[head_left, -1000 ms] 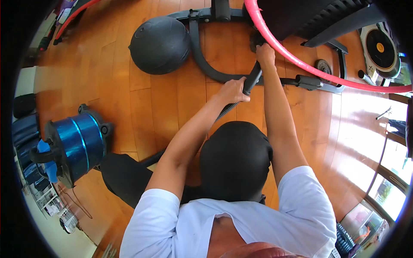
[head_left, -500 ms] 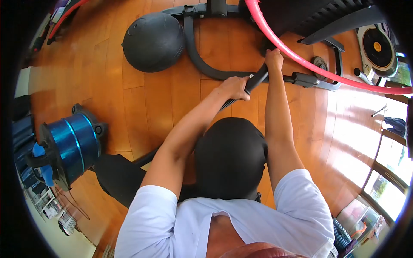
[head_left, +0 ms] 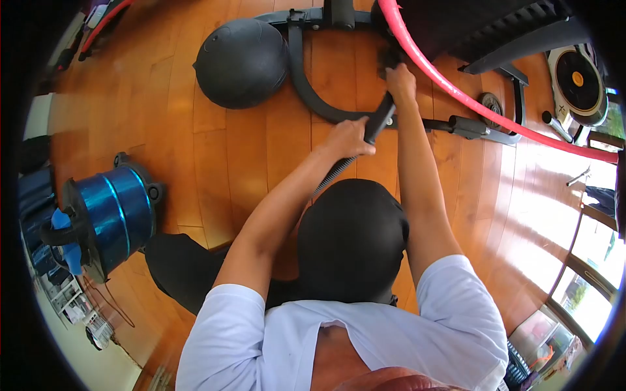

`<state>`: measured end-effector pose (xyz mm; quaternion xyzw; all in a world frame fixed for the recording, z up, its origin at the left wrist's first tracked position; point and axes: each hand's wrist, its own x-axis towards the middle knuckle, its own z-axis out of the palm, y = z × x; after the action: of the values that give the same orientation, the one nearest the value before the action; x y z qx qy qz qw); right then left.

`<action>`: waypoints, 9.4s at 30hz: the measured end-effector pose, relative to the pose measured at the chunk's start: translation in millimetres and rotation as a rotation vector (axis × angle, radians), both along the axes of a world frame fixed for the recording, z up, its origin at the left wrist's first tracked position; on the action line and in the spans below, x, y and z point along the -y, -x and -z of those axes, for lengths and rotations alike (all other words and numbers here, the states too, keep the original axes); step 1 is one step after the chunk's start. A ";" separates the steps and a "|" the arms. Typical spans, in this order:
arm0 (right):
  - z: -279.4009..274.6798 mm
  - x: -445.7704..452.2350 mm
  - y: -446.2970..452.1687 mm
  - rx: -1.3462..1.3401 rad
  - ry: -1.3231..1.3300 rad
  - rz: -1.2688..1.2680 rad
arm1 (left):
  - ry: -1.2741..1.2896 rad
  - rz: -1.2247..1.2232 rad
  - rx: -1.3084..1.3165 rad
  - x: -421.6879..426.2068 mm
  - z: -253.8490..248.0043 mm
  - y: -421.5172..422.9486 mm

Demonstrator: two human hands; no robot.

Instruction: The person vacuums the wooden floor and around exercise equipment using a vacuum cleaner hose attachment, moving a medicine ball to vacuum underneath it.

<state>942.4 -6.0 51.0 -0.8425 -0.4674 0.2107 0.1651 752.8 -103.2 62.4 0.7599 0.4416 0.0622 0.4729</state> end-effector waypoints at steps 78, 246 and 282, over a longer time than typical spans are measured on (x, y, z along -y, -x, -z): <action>-31.7 19.4 146.8 -0.168 -0.221 -0.514 | 0.096 -0.470 0.173 79.0 -6.4 69.7; -77.4 55.3 71.6 -0.299 0.151 -0.726 | 0.833 -0.396 0.696 92.0 62.8 37.9; -30.8 71.6 140.2 0.067 0.253 -1.062 | 0.267 -1.696 0.499 254.5 -104.1 255.1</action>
<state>802.3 -77.6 81.7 -0.5102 -0.8046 0.2928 -0.0814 497.7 -357.8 166.6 0.0808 0.7430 0.5027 0.4345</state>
